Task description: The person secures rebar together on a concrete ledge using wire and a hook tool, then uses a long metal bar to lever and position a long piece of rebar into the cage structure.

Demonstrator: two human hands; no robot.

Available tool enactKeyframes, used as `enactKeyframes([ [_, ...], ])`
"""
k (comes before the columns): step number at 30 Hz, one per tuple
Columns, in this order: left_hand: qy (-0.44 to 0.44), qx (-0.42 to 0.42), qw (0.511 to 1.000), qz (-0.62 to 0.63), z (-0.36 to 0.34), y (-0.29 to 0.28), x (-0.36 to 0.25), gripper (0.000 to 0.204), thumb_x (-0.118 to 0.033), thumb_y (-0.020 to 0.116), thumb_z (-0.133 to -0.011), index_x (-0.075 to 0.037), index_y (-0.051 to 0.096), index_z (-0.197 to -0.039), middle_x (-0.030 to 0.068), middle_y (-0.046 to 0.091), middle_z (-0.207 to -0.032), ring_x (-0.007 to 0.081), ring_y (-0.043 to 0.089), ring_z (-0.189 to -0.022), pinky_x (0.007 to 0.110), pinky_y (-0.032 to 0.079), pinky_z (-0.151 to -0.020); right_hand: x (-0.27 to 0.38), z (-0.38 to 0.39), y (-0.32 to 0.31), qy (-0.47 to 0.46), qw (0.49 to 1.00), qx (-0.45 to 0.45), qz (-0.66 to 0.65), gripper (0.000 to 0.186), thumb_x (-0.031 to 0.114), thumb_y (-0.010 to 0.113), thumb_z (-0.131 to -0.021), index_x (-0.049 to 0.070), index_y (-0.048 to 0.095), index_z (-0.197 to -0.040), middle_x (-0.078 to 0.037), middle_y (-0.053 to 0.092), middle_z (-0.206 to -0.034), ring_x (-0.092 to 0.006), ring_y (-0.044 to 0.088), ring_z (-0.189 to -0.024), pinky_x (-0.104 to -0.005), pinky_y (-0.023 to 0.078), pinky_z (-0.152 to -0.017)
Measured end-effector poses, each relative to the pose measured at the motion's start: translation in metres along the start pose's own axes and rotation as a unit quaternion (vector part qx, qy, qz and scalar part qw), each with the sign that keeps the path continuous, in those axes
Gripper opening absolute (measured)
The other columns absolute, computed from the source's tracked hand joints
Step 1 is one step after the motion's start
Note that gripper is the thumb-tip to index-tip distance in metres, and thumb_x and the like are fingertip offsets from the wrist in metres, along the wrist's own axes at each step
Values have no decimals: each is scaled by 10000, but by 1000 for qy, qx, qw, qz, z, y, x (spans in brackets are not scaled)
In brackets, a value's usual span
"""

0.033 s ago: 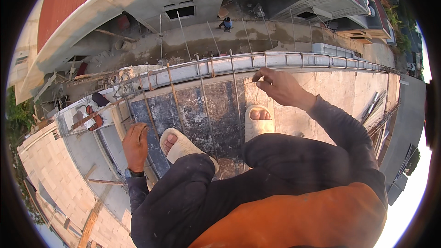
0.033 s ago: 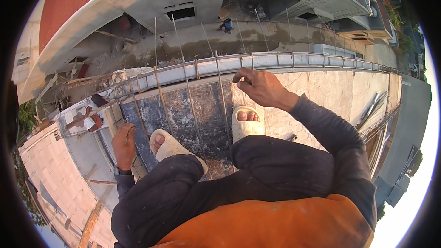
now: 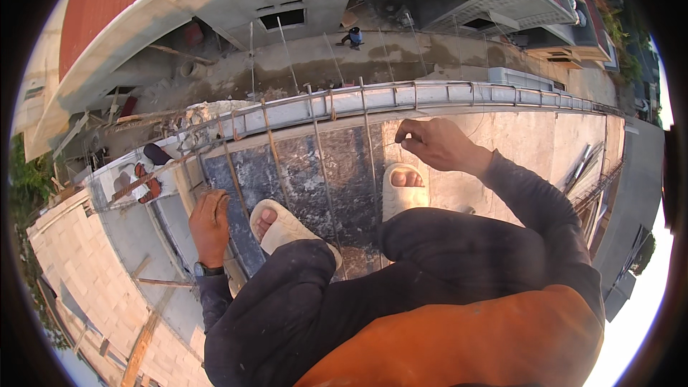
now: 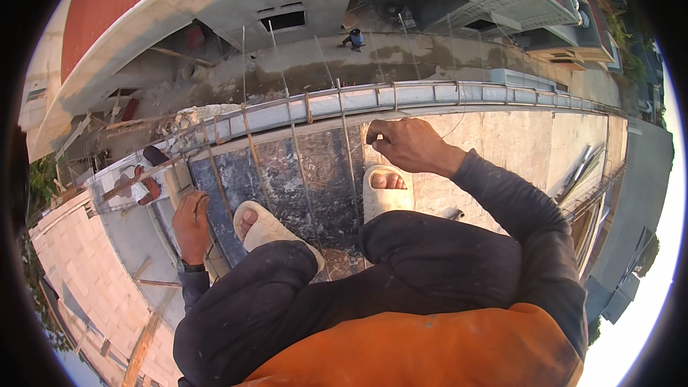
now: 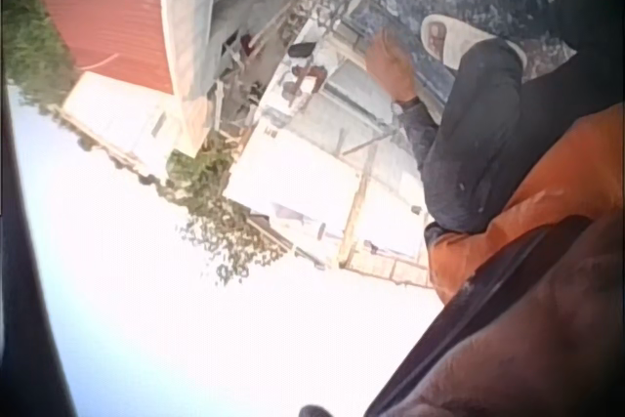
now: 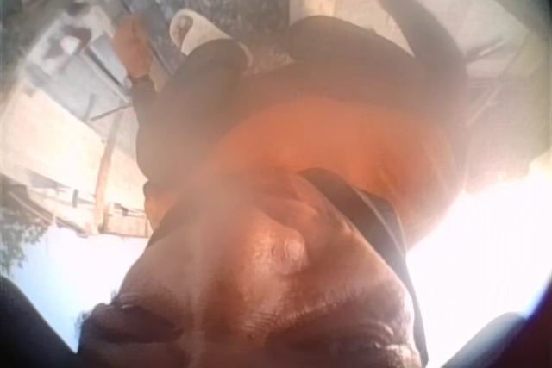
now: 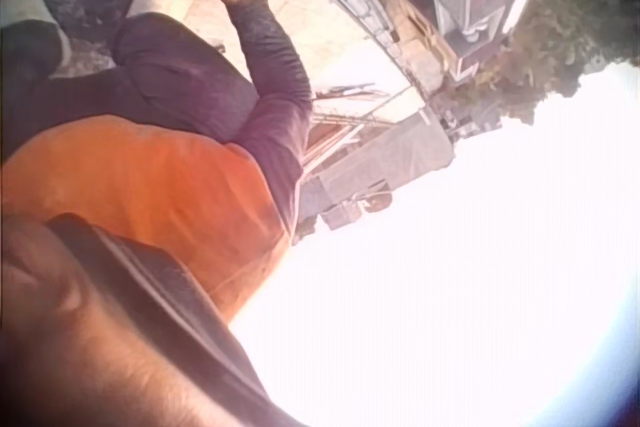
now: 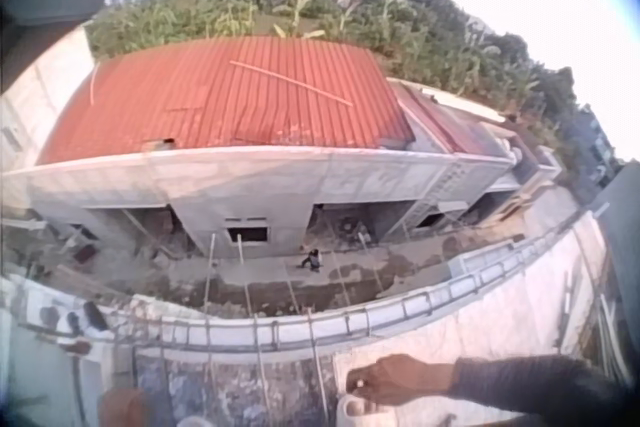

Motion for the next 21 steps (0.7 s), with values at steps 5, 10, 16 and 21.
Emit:
enactKeyframes([
  [5, -64, 17, 997, -27, -3, -3, 12, 113, -110, 704, -960, -24, 700, -1032, 151, 716, -991, 351, 700, -897, 402, 542, -769, 39, 38, 54, -134, 861, 434, -230, 227, 252, 616, -1014, 75, 736, -1090, -6, 700, -791, -136, 660, -754, -337, 512, -691],
  [10, -57, 110, 987, -102, 10, 9, 29, 114, -106, 674, -977, -40, 706, -1064, 152, 719, -1037, 355, 694, -927, 413, 540, -784, 1, -8, -3, 21, 892, 80, -444, 203, 190, 593, -1013, 44, 674, -1129, -62, 728, -790, -176, 693, -708, -342, 507, -628],
  [16, 33, 9, 994, -102, -7, -7, 7, 169, -66, 630, -990, -50, 706, -1141, 136, 734, -1112, 353, 678, -1034, 437, 522, -904, -19, 6, 46, -72, 984, 161, -4, 272, 248, 553, -983, 98, 718, -1138, -93, 741, -813, -278, 722, -784, -426, 534, -752],
  [21, -52, 19, 994, -97, 7, 2, 50, 217, -21, 589, -1001, -25, 686, -1194, 154, 728, -1189, 360, 687, -1095, 440, 529, -943, 51, 38, 34, -123, 815, 445, -351, 295, 261, 636, -1027, 20, 724, -1174, 5, 585, -703, -84, 580, -696, -324, 472, -700],
])
Point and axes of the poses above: each hand's wrist, its own z-axis away from the middle knuckle, its own y-axis out of the palm, x = y × z, the point moved 6 cm from there along -z, towards the middle knuckle
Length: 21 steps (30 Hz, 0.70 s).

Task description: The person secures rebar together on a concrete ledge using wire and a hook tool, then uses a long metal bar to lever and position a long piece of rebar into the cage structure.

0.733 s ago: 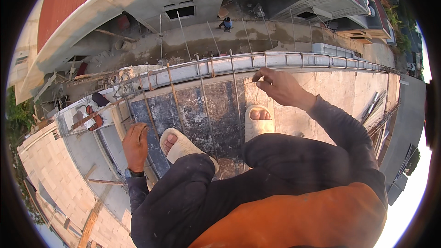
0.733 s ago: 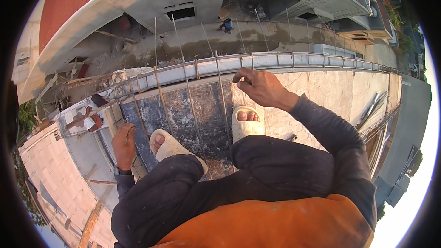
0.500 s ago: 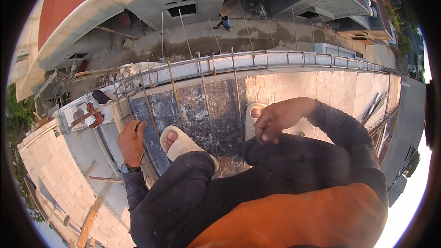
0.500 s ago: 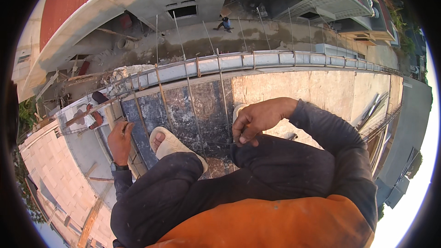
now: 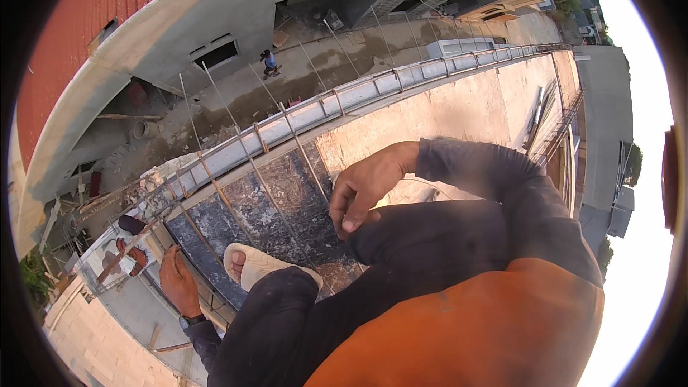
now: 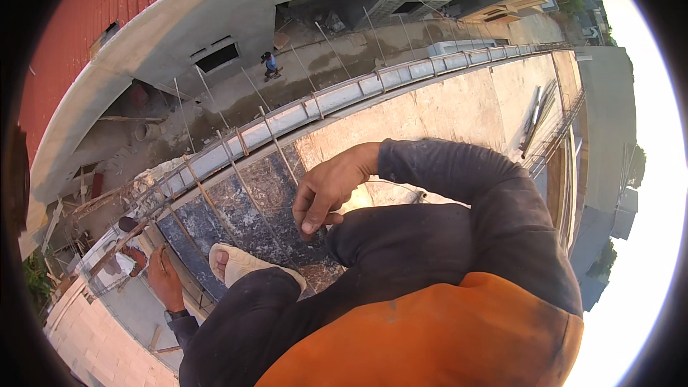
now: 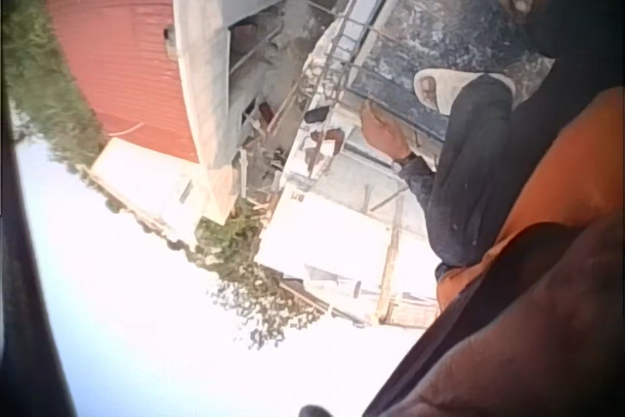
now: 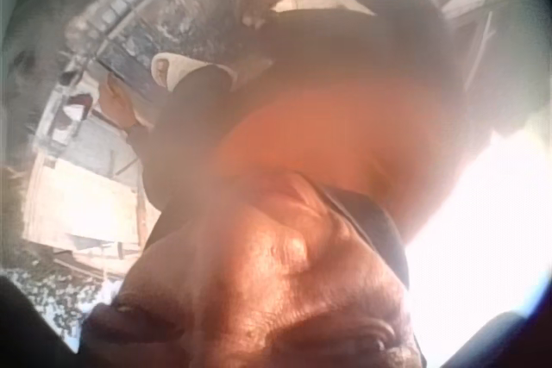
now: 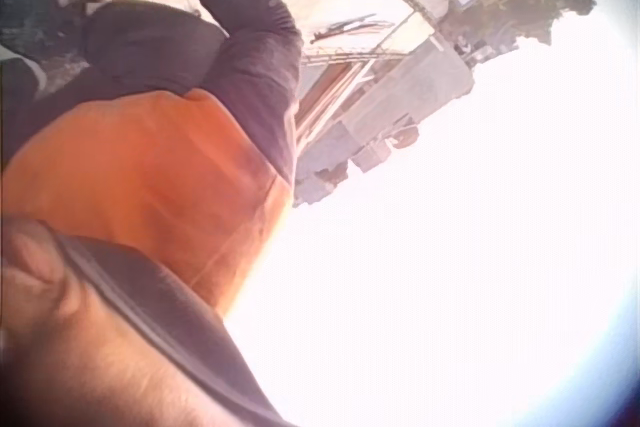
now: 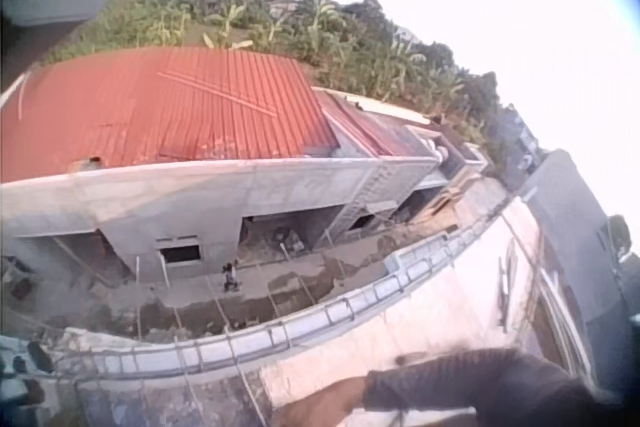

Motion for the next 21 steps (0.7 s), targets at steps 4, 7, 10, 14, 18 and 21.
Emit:
enactKeyframes([
  [4, 64, 1, 998, -27, 8, 7, -9, 252, 21, 537, -1014, 4, 664, -1232, 181, 712, -1243, 367, 680, -1161, 439, 542, -975, 15, 24, -63, -130, 945, -285, -99, 314, 296, 632, -1046, 20, 706, -1176, -2, 623, -717, -79, 565, -671, -318, 472, -664],
  [7, 96, -35, 994, -31, 6, -3, -27, 244, 21, 531, -1022, 18, 663, -1228, 185, 704, -1277, 367, 673, -1187, 432, 544, -980, 3, 40, -92, -66, 825, -514, 225, 296, 304, 567, -1040, 62, 706, -1134, -86, 709, -753, -207, 677, -695, -375, 510, -624],
  [10, 69, -94, 993, 5, 3, -17, -22, 242, 3, 535, -1034, 18, 657, -1243, 178, 702, -1293, 364, 673, -1196, 435, 544, -984, -25, 16, -69, 73, 796, -413, 436, 284, 240, 528, -1006, 80, 714, -1149, -148, 733, -808, -370, 710, -766, -475, 551, -698],
  [14, 24, -62, 996, -59, 8, -20, 13, 247, -19, 561, -1033, 0, 653, -1262, 173, 702, -1296, 348, 685, -1176, 423, 555, -965, -25, -14, 4, 70, 979, -13, 191, 286, 261, 576, -1008, 87, 722, -1182, -44, 736, -787, -167, 667, -771, -360, 502, -755],
  [18, 46, -29, 994, -92, 19, -10, 13, 240, -15, 578, -1023, -13, 656, -1250, 171, 710, -1280, 341, 697, -1152, 413, 573, -932, 25, 9, -10, -16, 999, 28, 17, 260, 253, 589, -1037, 58, 720, -1149, 5, 709, -762, -52, 539, -625, -255, 425, -558],
  [21, 95, -23, 993, -65, 19, -7, -8, 233, 1, 574, -1018, -11, 656, -1235, 173, 712, -1274, 346, 699, -1151, 412, 579, -926, 55, 45, -74, -96, 923, -367, 55, 284, 264, 511, -1084, 45, 687, -1116, -25, 703, -758, -88, 579, -586, -278, 487, -574],
])
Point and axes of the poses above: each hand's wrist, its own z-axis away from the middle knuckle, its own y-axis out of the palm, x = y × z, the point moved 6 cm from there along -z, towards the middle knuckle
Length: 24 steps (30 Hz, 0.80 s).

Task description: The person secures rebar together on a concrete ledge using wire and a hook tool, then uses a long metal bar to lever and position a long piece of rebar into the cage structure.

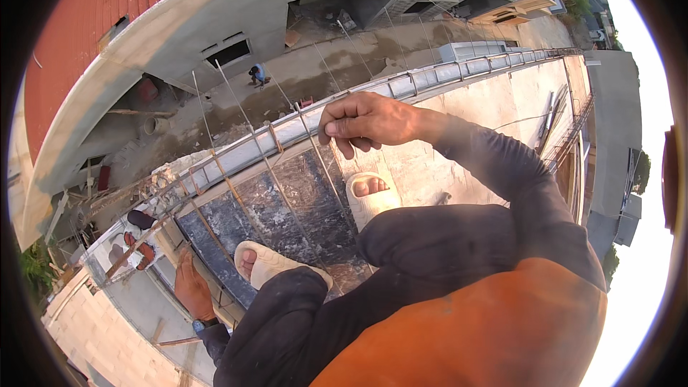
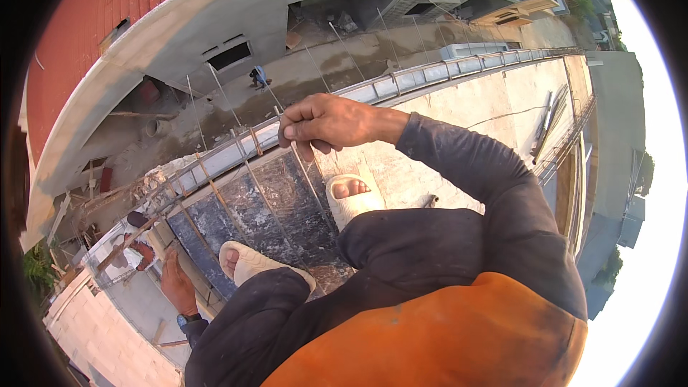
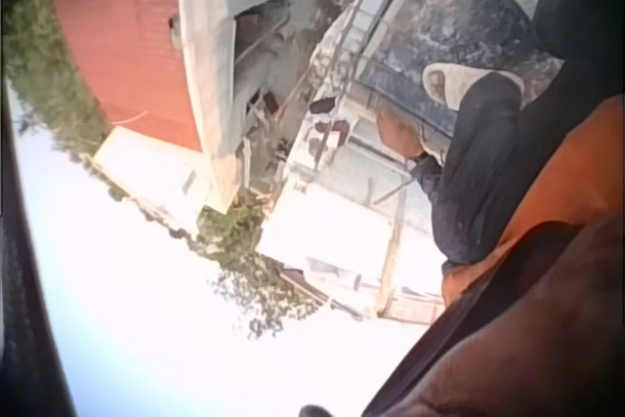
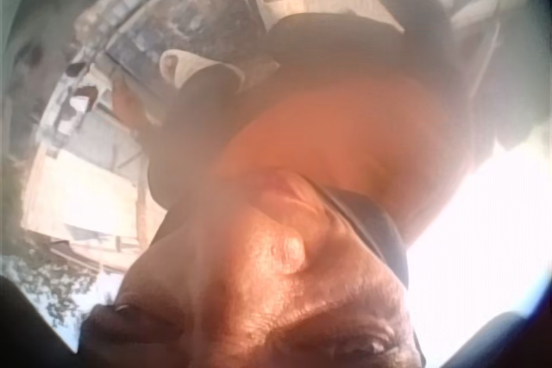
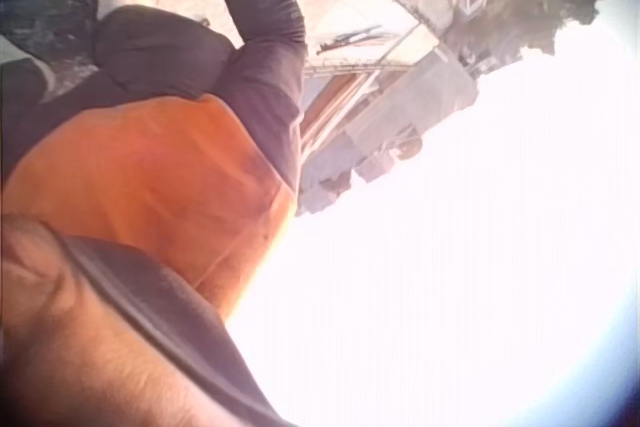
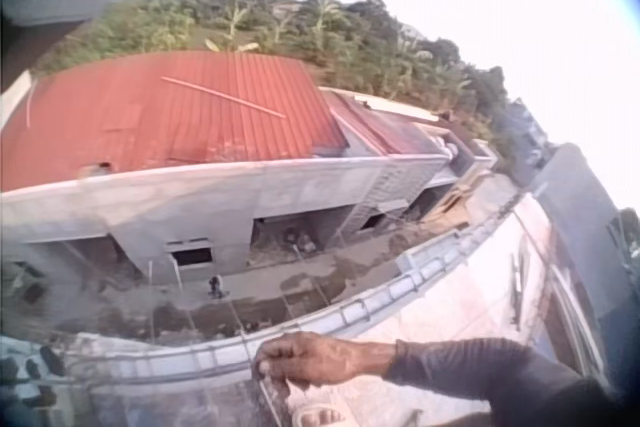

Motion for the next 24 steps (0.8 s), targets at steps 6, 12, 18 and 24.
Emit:
enactKeyframes([
  [6, -35, -95, 991, 87, -19, -19, -3, 235, 3, 576, -1021, -7, 673, -1235, 167, 718, -1270, 330, 710, -1136, 386, 576, -935, -53, -3, -8, 57, 884, -59, 459, 254, 244, 538, -1013, 80, 700, -1119, -153, 743, -874, -368, 714, -813, -473, 549, -762],
  [12, -146, -79, 985, 46, -3, -31, 41, 199, -72, 639, -1015, -7, 716, -1187, 153, 749, -1181, 317, 732, -1069, 379, 585, -895, -19, 30, 72, 62, 922, 375, 67, 314, 308, 641, -1021, 20, 743, -1093, -45, 692, -777, -144, 647, -790, -324, 505, -701],
  [18, -4, -114, 993, -22, 0, -34, 13, 233, -37, 681, -978, -36, 711, -1209, 149, 754, -1151, 303, 743, -1032, 387, 600, -853, 25, -2, -27, -51, 988, -139, 48, 346, 368, 575, -1082, 58, 727, -1110, 24, 544, -656, -60, 471, -586, -263, 387, -536],
  [24, 1, -168, 983, -67, -27, -85, 14, 249, -27, 696, -955, -63, 711, -1201, 140, 756, -1128, 298, 745, -1016, 381, 600, -827, -49, -8, 22, 80, 934, 95, 336, 274, 289, 559, -1023, 68, 715, -1064, -112, 713, -728, -217, 705, -629, -376, 527, -662],
])
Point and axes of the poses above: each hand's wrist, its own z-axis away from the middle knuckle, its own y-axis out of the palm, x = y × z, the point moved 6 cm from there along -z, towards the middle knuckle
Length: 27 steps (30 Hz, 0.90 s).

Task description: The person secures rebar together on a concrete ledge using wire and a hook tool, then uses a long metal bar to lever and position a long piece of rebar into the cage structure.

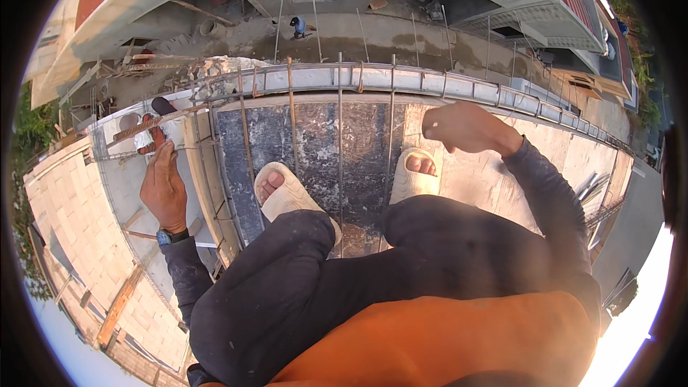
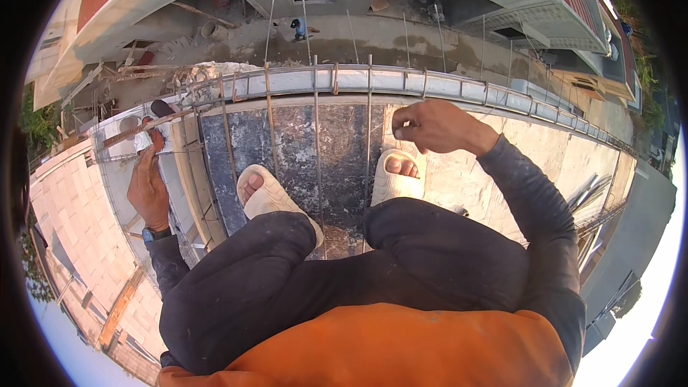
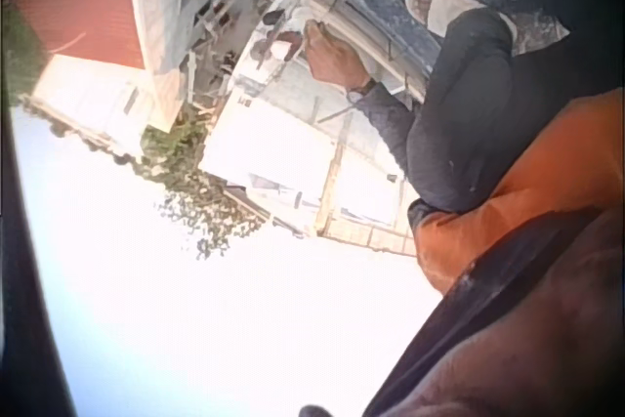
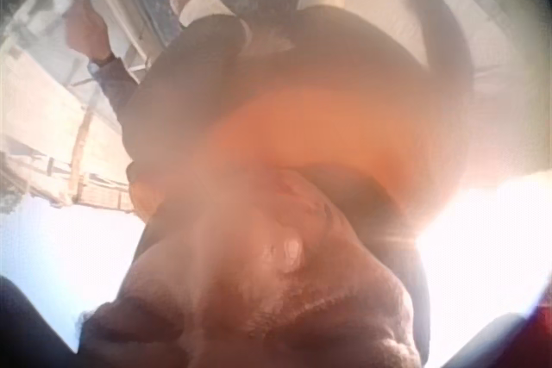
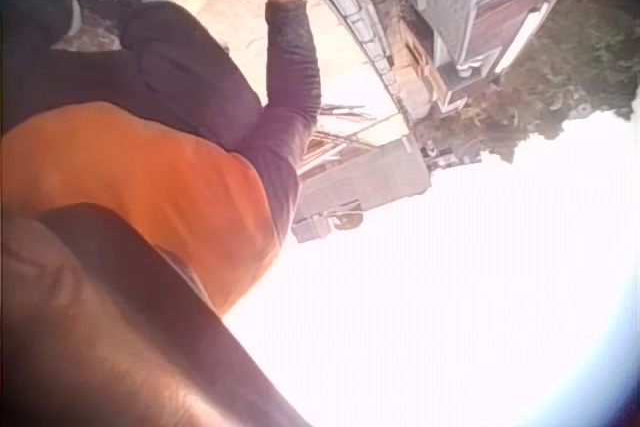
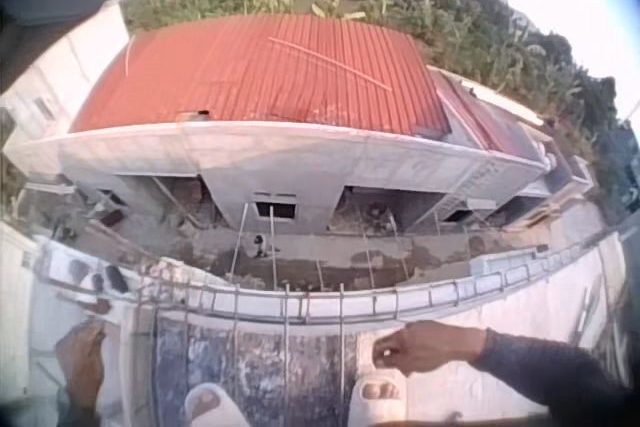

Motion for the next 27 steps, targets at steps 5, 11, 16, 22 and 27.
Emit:
enactKeyframes([
  [5, -31, 58, 996, -58, 34, 8, 29, 198, -150, 704, -970, -90, 713, -1158, 73, 756, -1058, 259, 734, -902, 359, 589, -747, 77, 37, 12, -74, 900, 301, -307, 218, 189, 658, -1023, -23, 705, -1023, -31, 645, -763, -107, 618, -675, -272, 480, -704],
  [11, 135, 218, 964, 77, 65, 59, -39, 267, -101, 688, -912, -87, 657, -1177, 65, 743, -1058, 255, 730, -875, 366, 591, -718, 18, 26, -98, -74, 947, -281, -134, 329, 308, 548, -1079, 11, 656, -989, -28, 603, -696, -127, 590, -646, -316, 438, -616],
  [16, 120, 190, 974, 42, 37, 53, -23, 230, -137, 691, -924, -84, 653, -1144, 70, 737, -1060, 252, 727, -845, 380, 588, -695, -22, 7, -77, -31, 953, -257, 157, 284, 301, 550, -1065, 47, 662, -1001, -18, 506, -682, -144, 524, -639, -355, 430, -623],
  [22, 22, 192, 980, -56, 37, 34, 45, 177, -120, 683, -935, -108, 655, -1110, 57, 718, -1027, 261, 703, -858, 399, 575, -712, 36, 14, 63, -31, 904, 324, -278, 334, 307, 559, -1096, 16, 670, -975, 54, 462, -711, -49, 371, -597, -242, 341, -561],
  [27, 70, 218, 971, -73, 64, 46, 46, 203, -120, 657, -899, -134, 655, -1102, 32, 689, -967, 240, 671, -840, 391, 564, -709, 55, 32, 3, -91, 838, 190, -503, 343, 311, 621, -1064, -26, 654, -1014, 58, 442, -667, -37, 348, -533, -221, 256, -492],
])
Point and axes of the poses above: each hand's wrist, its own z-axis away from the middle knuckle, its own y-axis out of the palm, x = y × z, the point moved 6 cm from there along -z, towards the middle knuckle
